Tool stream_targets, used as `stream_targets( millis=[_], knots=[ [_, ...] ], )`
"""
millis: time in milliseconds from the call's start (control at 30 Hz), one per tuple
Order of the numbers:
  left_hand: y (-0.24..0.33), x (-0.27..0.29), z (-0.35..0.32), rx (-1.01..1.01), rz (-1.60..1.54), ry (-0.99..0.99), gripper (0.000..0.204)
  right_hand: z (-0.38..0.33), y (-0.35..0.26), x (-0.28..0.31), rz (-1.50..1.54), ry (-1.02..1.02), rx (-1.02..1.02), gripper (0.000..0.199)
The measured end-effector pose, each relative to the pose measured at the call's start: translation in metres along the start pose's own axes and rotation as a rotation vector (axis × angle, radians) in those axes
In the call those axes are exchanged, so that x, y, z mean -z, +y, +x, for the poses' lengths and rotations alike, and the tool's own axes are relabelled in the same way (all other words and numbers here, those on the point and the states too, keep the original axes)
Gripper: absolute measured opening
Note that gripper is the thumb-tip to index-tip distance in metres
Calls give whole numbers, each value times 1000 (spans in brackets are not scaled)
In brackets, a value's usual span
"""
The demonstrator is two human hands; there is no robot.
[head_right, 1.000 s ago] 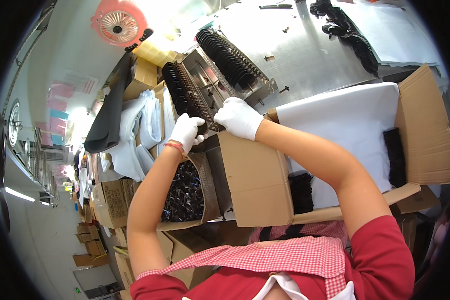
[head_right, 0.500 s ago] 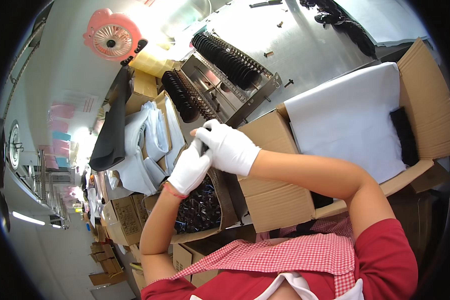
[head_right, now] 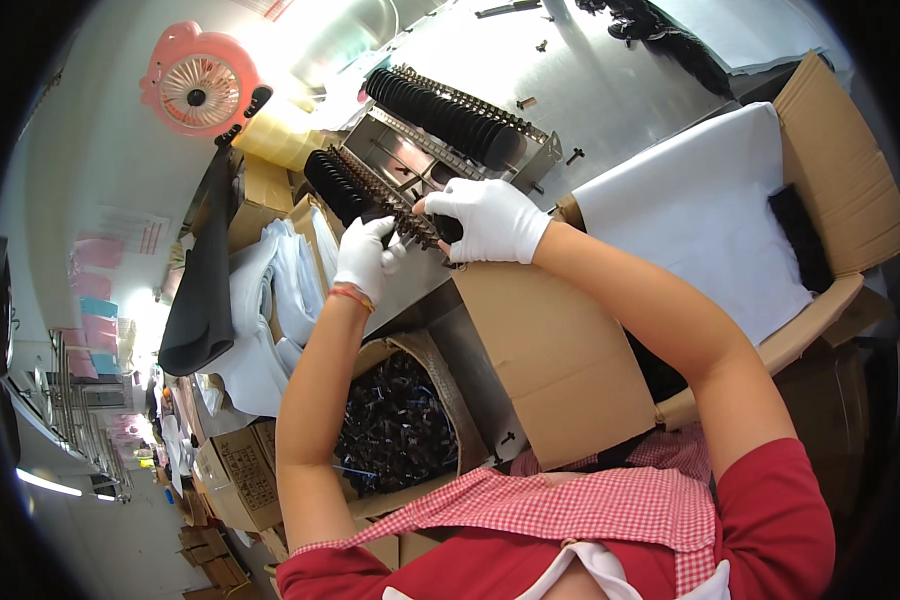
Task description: The person repeatedly picks up small black components and inserts them into slots on a metal rack, then places the filled rack onto a larger metal shelving unit. The person also moves a cardboard box and handles a white foam sheet during the process.
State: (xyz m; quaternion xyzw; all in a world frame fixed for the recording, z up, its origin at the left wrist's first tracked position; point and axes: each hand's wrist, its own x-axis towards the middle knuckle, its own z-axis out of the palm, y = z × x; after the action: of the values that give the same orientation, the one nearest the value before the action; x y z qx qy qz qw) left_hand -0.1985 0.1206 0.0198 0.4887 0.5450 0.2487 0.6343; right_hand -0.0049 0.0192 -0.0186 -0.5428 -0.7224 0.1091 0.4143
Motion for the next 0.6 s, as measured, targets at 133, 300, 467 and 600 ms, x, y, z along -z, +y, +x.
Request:
stream_targets(
  millis=[133,300,467,600],
  knots=[
    [4,10,-18,-342,726,144,22,4,-8,3,45,24,-106,53],
    [-6,4,-78,-668,1018,123,26,-4,-40,11,211,123,93,68],
    [-8,1,-115,-423,497,-184,33,-8,-85,5,184,-152,100,63],
    [17,19,-87,-455,772,-120,43,-2,-58,21,159,59,120,54]
  ],
)
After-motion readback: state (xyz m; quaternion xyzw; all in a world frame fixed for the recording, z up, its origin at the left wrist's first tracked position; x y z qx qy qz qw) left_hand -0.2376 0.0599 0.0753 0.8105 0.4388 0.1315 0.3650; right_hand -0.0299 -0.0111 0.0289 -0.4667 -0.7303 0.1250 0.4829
